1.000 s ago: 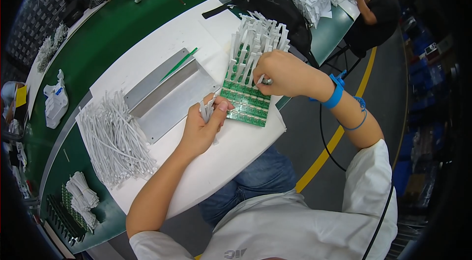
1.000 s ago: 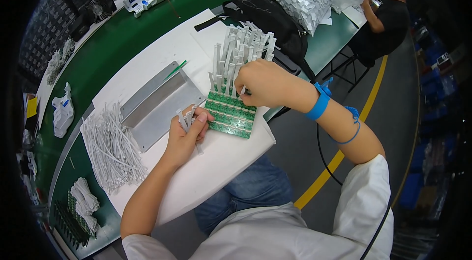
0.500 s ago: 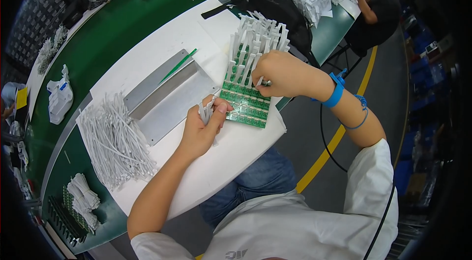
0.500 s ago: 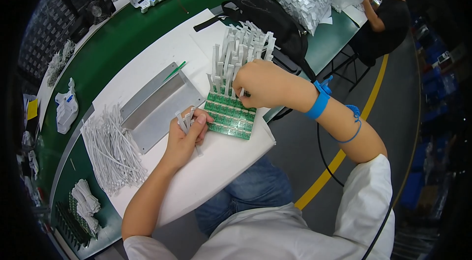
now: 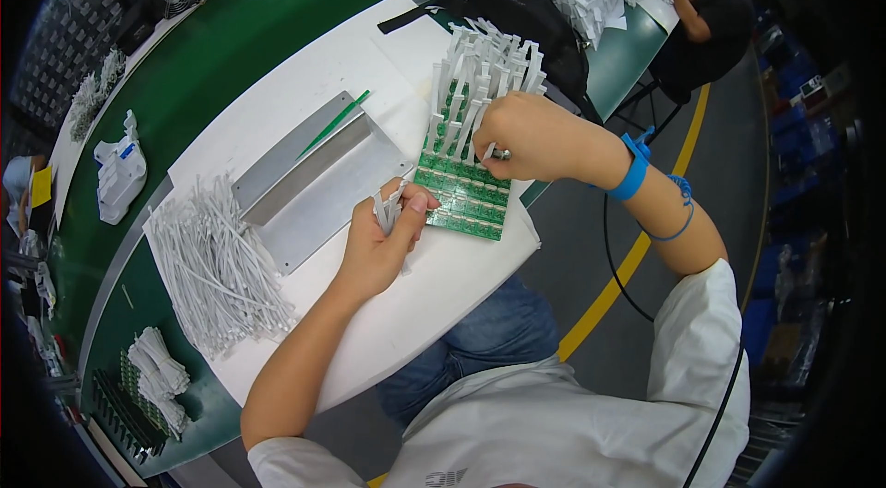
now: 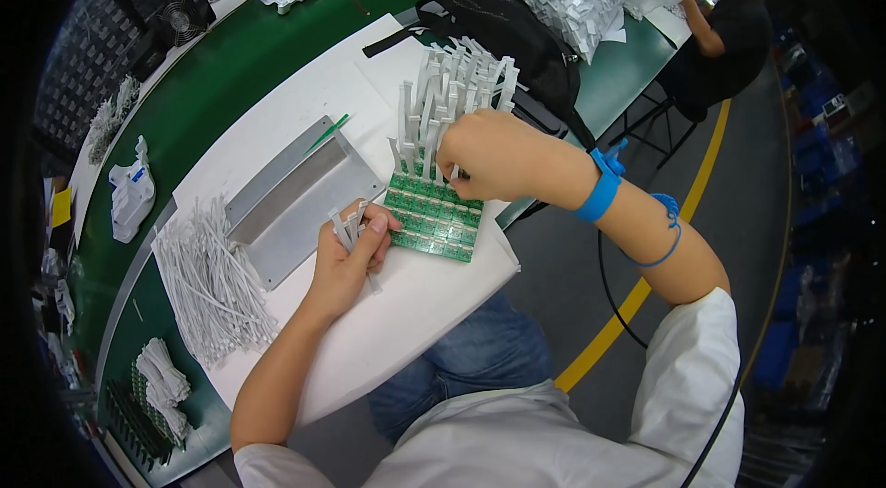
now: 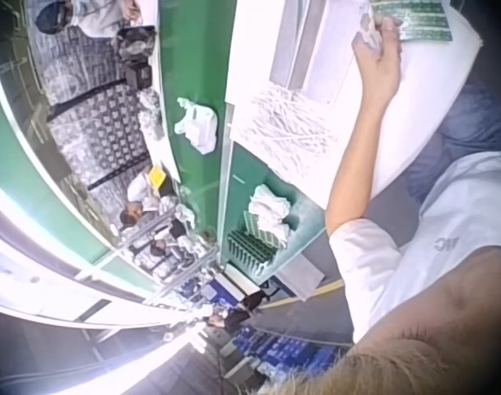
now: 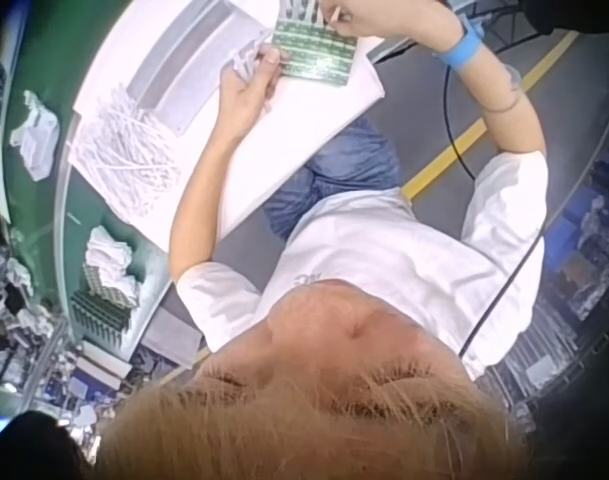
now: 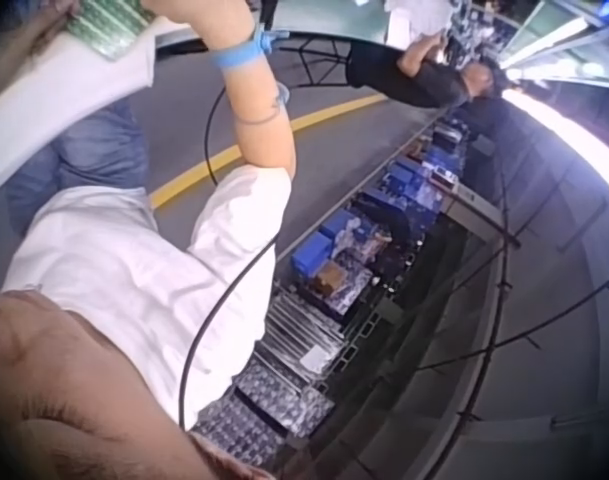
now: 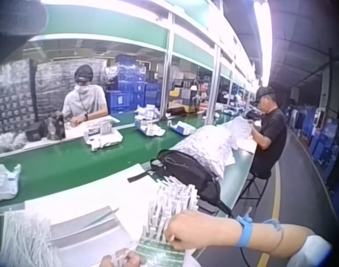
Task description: The person inserts wire connector components into slots on printed circuit boards by hand at an assembly station.
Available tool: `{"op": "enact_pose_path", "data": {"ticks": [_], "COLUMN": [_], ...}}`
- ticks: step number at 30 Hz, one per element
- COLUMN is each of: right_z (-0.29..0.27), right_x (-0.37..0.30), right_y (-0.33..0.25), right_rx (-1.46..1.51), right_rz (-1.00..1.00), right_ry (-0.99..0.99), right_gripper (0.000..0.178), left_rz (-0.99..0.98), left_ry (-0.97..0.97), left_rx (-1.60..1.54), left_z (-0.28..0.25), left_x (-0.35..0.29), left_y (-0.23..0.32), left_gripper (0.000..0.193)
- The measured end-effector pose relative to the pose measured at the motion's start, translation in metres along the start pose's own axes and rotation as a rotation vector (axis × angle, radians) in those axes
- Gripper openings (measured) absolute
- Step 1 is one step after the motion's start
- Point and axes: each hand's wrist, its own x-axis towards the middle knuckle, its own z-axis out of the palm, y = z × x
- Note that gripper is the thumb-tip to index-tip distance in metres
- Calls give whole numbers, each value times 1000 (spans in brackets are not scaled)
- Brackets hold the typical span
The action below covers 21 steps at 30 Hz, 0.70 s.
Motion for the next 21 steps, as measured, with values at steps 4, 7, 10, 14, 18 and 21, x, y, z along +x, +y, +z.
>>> {"op": "enact_pose_path", "data": {"ticks": [4, 7, 10, 14, 18, 21], "right_z": [4, 0, -6, -15, -12, -12], "right_x": [-1, -2, -3, -4, -12, -11], "right_y": [2, 5, 8, 11, 21, 28], "right_rx": [-97, -31, -27, -29, -24, 25], "right_rz": [-7, 39, 65, 106, 42, 46], "right_ry": [28, -4, -28, -63, -43, -52], "right_gripper": [11, 11, 11, 12, 12, 13], "left_rz": [-7, -1, -2, -39, -63, -83], "left_ry": [0, 5, 12, 33, 27, 20], "left_rx": [-5, 6, 9, -4, 15, -8], "left_z": [2, 7, 14, 21, 28, 28], "left_x": [3, 5, 7, 10, 8, 10], "left_y": [1, 0, 2, 5, 9, 12], "left_gripper": [24, 24, 24, 23, 27, 27]}}
